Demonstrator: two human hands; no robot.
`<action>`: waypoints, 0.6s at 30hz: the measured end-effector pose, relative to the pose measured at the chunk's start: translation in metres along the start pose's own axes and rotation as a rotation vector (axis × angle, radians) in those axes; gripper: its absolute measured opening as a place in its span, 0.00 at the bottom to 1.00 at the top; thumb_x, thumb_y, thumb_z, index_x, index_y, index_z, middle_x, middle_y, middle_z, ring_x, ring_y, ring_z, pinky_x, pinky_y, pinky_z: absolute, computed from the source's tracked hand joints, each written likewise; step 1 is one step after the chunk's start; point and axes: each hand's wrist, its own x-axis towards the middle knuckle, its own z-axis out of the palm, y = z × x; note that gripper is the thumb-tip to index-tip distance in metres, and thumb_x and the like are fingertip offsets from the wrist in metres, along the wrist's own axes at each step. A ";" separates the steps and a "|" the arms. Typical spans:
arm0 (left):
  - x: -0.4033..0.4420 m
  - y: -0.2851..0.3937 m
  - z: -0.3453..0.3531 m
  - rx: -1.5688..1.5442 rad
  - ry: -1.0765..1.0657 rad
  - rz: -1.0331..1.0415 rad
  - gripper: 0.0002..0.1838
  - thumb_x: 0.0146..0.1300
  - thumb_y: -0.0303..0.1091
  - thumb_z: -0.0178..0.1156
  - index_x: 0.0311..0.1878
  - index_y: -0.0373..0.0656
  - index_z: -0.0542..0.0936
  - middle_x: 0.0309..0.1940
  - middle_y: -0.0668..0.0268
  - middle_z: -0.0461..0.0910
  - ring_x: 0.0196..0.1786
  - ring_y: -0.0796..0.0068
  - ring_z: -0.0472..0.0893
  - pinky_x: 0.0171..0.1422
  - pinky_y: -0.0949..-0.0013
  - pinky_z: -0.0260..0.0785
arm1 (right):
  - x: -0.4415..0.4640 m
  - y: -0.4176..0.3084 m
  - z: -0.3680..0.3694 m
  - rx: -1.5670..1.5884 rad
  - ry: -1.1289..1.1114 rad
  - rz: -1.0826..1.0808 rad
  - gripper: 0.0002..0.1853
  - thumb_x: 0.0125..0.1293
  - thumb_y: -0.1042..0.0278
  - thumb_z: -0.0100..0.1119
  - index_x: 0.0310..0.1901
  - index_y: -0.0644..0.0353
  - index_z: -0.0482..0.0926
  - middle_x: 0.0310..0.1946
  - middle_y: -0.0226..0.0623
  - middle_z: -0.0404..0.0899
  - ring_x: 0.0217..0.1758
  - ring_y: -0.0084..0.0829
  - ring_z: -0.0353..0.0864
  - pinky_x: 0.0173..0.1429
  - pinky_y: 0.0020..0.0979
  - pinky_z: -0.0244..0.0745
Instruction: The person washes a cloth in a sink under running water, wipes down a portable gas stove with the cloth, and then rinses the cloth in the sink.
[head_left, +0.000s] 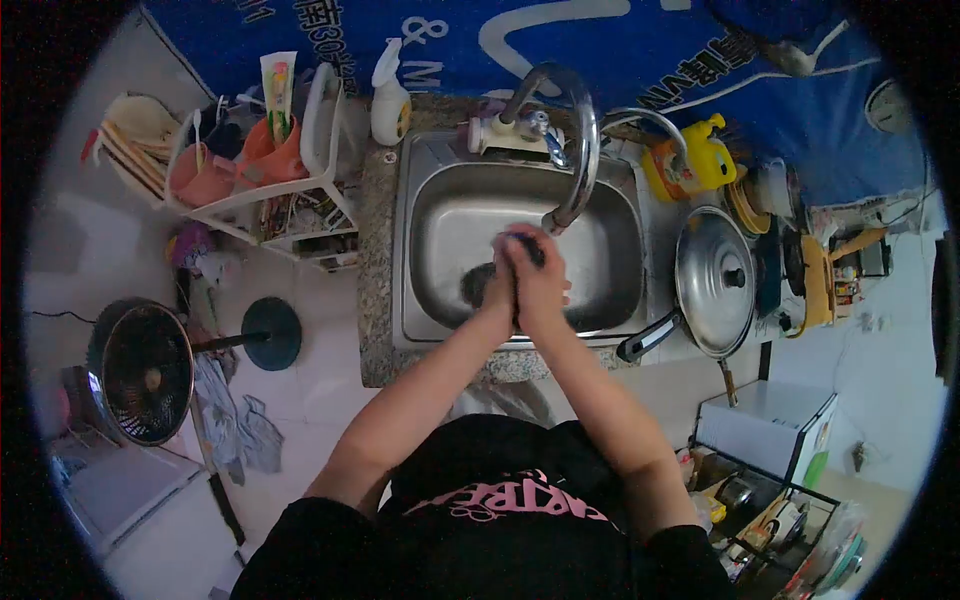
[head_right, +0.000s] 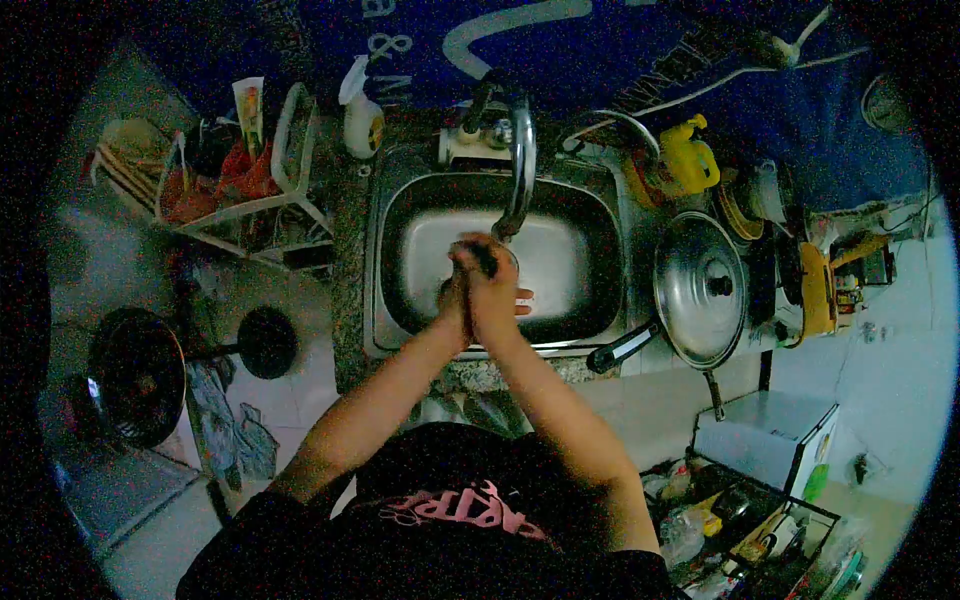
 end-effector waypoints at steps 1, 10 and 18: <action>-0.005 0.000 0.012 0.030 0.098 0.066 0.38 0.62 0.69 0.33 0.60 0.45 0.65 0.56 0.51 0.71 0.51 0.54 0.77 0.52 0.52 0.70 | 0.006 -0.002 0.007 0.460 0.137 0.233 0.08 0.61 0.69 0.60 0.41 0.60 0.76 0.28 0.33 0.76 0.30 0.24 0.75 0.36 0.26 0.72; 0.038 -0.037 -0.050 0.159 0.521 0.100 0.51 0.51 0.80 0.39 0.55 0.35 0.72 0.45 0.63 0.74 0.40 0.72 0.72 0.35 0.70 0.63 | 0.047 0.028 0.006 0.305 0.135 0.402 0.19 0.66 0.51 0.53 0.25 0.56 0.67 0.14 0.26 0.61 0.15 0.20 0.57 0.21 0.23 0.55; 0.015 -0.014 -0.059 -0.148 0.286 0.044 0.39 0.59 0.72 0.38 0.62 0.51 0.66 0.57 0.61 0.70 0.58 0.60 0.71 0.62 0.54 0.61 | 0.042 0.045 0.005 0.080 0.063 0.231 0.18 0.66 0.53 0.52 0.27 0.60 0.74 0.18 0.30 0.70 0.19 0.22 0.68 0.24 0.25 0.63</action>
